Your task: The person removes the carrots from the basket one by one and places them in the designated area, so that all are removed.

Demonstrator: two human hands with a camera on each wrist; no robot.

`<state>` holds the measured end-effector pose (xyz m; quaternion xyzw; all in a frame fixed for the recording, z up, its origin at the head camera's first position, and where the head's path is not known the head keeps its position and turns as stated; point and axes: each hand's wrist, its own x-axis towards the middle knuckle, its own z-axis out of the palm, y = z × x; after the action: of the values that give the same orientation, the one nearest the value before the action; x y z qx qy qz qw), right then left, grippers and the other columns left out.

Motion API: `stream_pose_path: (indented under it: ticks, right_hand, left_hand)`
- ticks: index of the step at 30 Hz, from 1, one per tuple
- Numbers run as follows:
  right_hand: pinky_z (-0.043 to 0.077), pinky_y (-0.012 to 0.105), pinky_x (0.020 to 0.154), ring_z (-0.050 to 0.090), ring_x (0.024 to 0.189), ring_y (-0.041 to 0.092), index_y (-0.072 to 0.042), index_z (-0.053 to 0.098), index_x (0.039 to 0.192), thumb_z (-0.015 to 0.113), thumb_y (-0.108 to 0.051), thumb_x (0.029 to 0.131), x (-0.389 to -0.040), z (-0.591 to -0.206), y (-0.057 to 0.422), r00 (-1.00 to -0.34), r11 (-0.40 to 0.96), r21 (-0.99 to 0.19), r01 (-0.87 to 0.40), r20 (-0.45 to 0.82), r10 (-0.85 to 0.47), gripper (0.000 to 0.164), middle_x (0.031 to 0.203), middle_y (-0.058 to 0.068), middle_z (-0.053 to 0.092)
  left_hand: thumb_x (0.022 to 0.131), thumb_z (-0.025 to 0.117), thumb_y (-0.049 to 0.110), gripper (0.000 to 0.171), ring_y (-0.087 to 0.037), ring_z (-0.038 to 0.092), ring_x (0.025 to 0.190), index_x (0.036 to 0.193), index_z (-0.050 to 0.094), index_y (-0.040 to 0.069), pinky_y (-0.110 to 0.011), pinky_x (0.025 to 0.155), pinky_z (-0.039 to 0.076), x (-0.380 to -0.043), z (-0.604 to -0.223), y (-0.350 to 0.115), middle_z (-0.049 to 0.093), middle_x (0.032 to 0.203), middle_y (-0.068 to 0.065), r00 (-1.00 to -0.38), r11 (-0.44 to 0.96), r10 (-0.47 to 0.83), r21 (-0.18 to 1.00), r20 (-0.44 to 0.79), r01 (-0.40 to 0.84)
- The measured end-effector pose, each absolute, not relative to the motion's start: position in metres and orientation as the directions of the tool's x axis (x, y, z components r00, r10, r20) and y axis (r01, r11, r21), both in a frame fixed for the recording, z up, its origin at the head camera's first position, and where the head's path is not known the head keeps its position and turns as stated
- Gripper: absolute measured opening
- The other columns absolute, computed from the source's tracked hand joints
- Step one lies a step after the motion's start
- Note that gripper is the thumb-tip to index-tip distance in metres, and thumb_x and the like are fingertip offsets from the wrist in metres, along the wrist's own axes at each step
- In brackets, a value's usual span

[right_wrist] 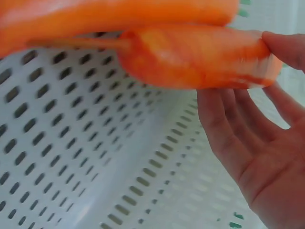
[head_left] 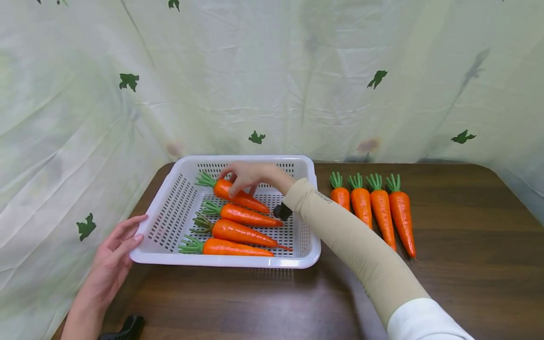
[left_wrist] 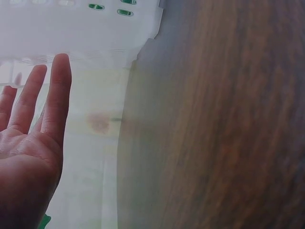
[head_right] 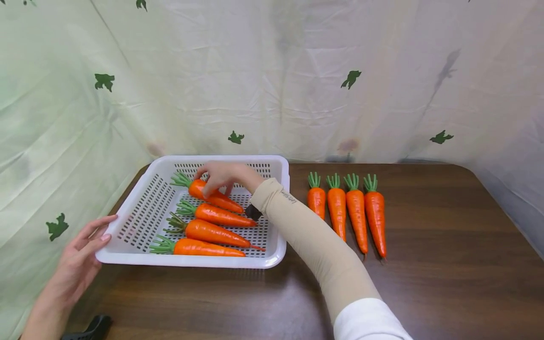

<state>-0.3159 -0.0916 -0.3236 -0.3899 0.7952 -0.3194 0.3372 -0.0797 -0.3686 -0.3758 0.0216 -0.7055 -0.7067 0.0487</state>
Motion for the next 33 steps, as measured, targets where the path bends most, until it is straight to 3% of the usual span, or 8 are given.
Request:
stream_pose_path:
  ticks: [13, 21, 33]
  right_hand:
    - [0.058, 0.038, 0.069, 0.063, 0.092, 0.022, -0.020, 0.052, 0.132, 0.068, -0.015, 0.089, -0.308, -0.305, -0.086, -0.470, 0.350, -0.862, -0.367, -0.154, -0.869, 0.046, 0.117, 0.005, 0.060]
    - [0.058, 0.039, 0.067, 0.065, 0.089, 0.025, -0.015, 0.049, 0.137, 0.068, -0.014, 0.089, -0.289, -0.290, -0.082, -0.552, 0.230, -0.909, -0.347, 0.000, -0.834, 0.052, 0.122, 0.009, 0.056]
    - [0.058, 0.038, 0.065, 0.064, 0.093, 0.021, -0.015, 0.046, 0.135, 0.071, -0.015, 0.088, -0.262, -0.274, -0.072, -0.664, 0.197, -0.910, -0.365, 0.106, -0.740, 0.054, 0.119, 0.008, 0.054]
  left_hand:
    - [0.102, 0.048, 0.012, 0.045, -0.017, 0.047, 0.119, 0.147, 0.043, 0.018, -0.027, 0.086, 0.052, -0.080, -0.376, -0.368, 0.045, 0.143, 0.003, -0.993, 0.009, -0.110, 0.999, 0.040, 0.039]
    - [0.102, 0.047, 0.011, 0.044, -0.015, 0.052, 0.116, 0.146, 0.044, 0.018, -0.029, 0.085, 0.053, -0.079, -0.376, -0.369, 0.047, 0.141, 0.003, -0.994, -0.014, -0.102, 0.999, 0.049, 0.050]
    - [0.102, 0.048, 0.011, 0.044, -0.014, 0.054, 0.115, 0.146, 0.044, 0.018, -0.029, 0.084, 0.054, -0.081, -0.379, -0.372, 0.048, 0.141, 0.004, -0.994, -0.031, -0.106, 0.999, 0.040, 0.043]
